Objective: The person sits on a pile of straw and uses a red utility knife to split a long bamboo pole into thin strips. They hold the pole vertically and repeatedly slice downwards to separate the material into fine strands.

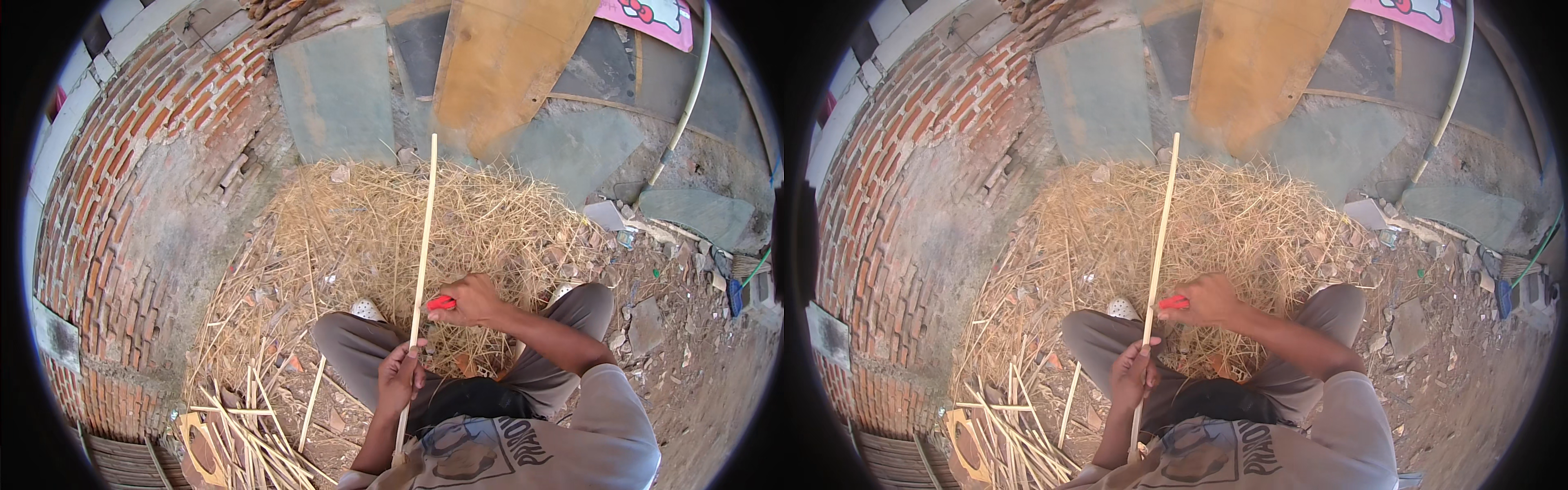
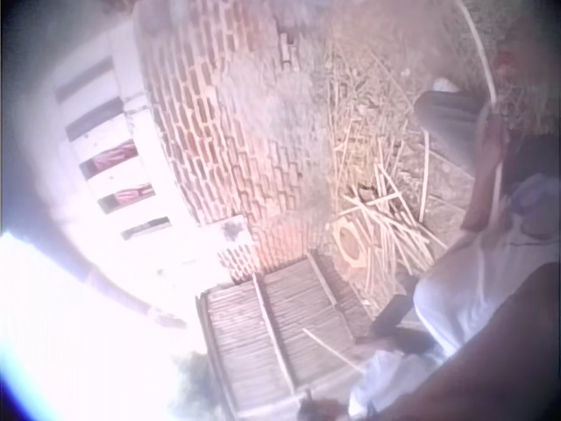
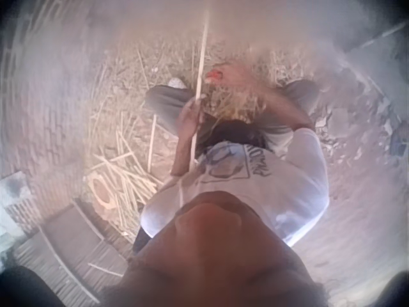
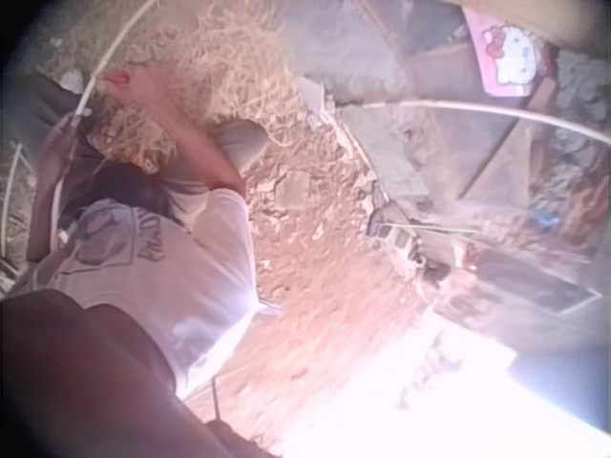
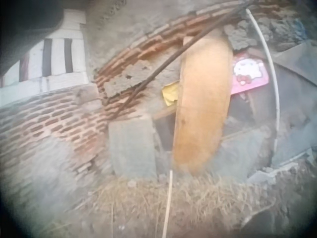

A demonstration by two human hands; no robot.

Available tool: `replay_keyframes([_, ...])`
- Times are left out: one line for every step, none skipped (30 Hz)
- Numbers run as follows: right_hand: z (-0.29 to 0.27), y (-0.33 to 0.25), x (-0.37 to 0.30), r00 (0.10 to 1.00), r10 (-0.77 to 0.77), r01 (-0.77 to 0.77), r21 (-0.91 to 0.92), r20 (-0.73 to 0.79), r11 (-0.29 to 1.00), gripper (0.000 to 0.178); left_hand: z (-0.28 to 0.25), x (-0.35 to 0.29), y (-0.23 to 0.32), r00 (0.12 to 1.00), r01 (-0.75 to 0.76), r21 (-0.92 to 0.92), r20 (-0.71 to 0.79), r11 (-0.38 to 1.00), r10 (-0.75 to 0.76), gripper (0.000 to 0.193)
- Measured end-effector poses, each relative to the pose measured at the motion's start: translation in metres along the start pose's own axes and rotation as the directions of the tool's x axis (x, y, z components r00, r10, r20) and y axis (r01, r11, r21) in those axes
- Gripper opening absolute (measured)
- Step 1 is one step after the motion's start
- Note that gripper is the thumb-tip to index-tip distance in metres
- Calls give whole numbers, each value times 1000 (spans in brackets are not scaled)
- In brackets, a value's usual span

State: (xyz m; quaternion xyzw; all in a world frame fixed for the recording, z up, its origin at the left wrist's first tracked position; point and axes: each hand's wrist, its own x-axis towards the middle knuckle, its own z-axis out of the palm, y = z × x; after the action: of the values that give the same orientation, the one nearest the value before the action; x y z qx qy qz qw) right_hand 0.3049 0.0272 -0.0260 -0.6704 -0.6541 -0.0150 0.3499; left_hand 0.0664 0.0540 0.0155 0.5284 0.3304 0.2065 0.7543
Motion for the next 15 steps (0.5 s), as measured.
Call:
replay_keyframes([1, -8, -4, 1000, -18, 18, 6, 17, 1000, 67, 6, 5, 2, 1000, -7, -18, 8, 1000, 7, 26])
replay_keyframes([2, -13, -5, 999, -36, 36, 12, 34, 999, 67, 11, 8, 3, 1000, -14, -36, 16, 999, 15, 25])
replay_keyframes([2, -13, -4, 997, -19, 18, 25, 69, 1000, 67, 11, 13, 0, 1000, -9, -72, 0, 997, 9, 23])
replay_keyframes([0, -12, -4, 998, -36, 35, 10, 51, 999, 68, 13, 15, -1, 1000, -10, -90, 3, 996, 11, 23])
replay_keyframes([-4, -10, -2, 998, -52, 52, -6, 33, 999, 68, 15, 17, -1, 1000, -11, -106, 6, 994, 12, 23])
replay_keyframes([-7, -8, 0, 998, -68, 69, -23, 15, 997, 68, 17, 18, -1, 1000, -12, -123, 10, 992, 13, 23])
replay_keyframes([-6, -4, 0, 997, -73, 72, -46, -16, 996, 69, 20, 18, 1, 1000, -11, -53, -8, 999, 11, 24])
replay_keyframes([-5, 0, 0, 996, -78, 75, -70, -46, 995, 69, 24, 18, 4, 1000, -9, 17, -25, 1000, 10, 24])
replay_keyframes([-5, 5, 1, 994, -83, 76, -94, -77, 993, 70, 28, 17, 7, 999, -7, 88, -40, 996, 10, 25])
replay_keyframes([-7, 9, 3, 996, -47, 40, -92, -75, 995, 70, 32, 15, 10, 999, -4, 112, -49, 994, 10, 26])
replay_keyframes([-10, 14, 6, 997, -10, 4, -90, -74, 996, 70, 35, 13, 11, 998, -1, 135, -57, 991, 9, 27])
replay_keyframes([-12, 19, 8, 997, 26, -32, -87, -72, 996, 71, 37, 12, 11, 998, 2, 158, -65, 987, 8, 29])
replay_keyframes([-15, 23, 10, 991, -36, 20, -128, -128, 992, 72, 38, 12, 10, 998, -16, 172, -59, 985, 27, 28])
replay_keyframes([-16, 24, 11, 992, -32, 17, -119, -124, 993, 72, 39, 12, 10, 998, -34, 185, -54, 982, 45, 28])
replay_keyframes([-16, 24, 11, 992, -28, 14, -109, -121, 994, 73, 40, 12, 9, 997, -52, 199, -49, 979, 63, 28])
